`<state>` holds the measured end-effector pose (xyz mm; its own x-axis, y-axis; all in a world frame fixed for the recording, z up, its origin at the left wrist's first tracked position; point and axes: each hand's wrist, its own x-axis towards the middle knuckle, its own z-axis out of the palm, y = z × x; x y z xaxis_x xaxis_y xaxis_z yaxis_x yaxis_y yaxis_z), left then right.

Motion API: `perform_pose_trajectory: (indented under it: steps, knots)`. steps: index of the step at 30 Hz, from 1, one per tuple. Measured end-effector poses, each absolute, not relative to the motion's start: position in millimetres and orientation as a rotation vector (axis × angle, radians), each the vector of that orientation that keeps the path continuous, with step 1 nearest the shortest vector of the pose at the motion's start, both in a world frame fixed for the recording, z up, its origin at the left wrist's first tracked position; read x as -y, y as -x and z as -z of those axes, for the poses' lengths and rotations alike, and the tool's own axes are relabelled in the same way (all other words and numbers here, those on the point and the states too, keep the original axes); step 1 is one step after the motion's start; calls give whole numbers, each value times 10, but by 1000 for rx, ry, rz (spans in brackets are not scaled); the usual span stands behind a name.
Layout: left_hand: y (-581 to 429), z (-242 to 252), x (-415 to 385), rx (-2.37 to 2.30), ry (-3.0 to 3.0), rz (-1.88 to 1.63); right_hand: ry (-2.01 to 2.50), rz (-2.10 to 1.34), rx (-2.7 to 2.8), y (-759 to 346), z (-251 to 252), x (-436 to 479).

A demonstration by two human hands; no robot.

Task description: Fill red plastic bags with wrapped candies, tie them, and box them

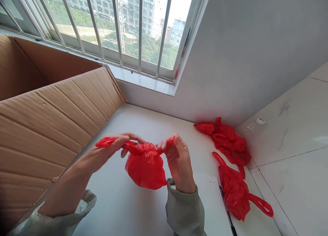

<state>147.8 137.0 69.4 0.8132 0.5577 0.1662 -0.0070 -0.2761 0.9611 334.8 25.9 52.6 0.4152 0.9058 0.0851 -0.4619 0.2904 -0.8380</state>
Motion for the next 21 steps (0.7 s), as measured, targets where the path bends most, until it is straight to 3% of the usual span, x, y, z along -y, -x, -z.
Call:
perform_pose_trajectory:
  steps: [8,14,21]
  knots:
    - [-1745,-557,-1161,-229,-1395,-515,822,-1145,474,-3244,-383,-404]
    - [-1728,-547,-1207,-380,-1473,-335,968,-1168,570,-3356,-243,-478]
    - [-1701,-535,-1254,-554,-1471,-333,1141,-901,932,-3369,-403,-319]
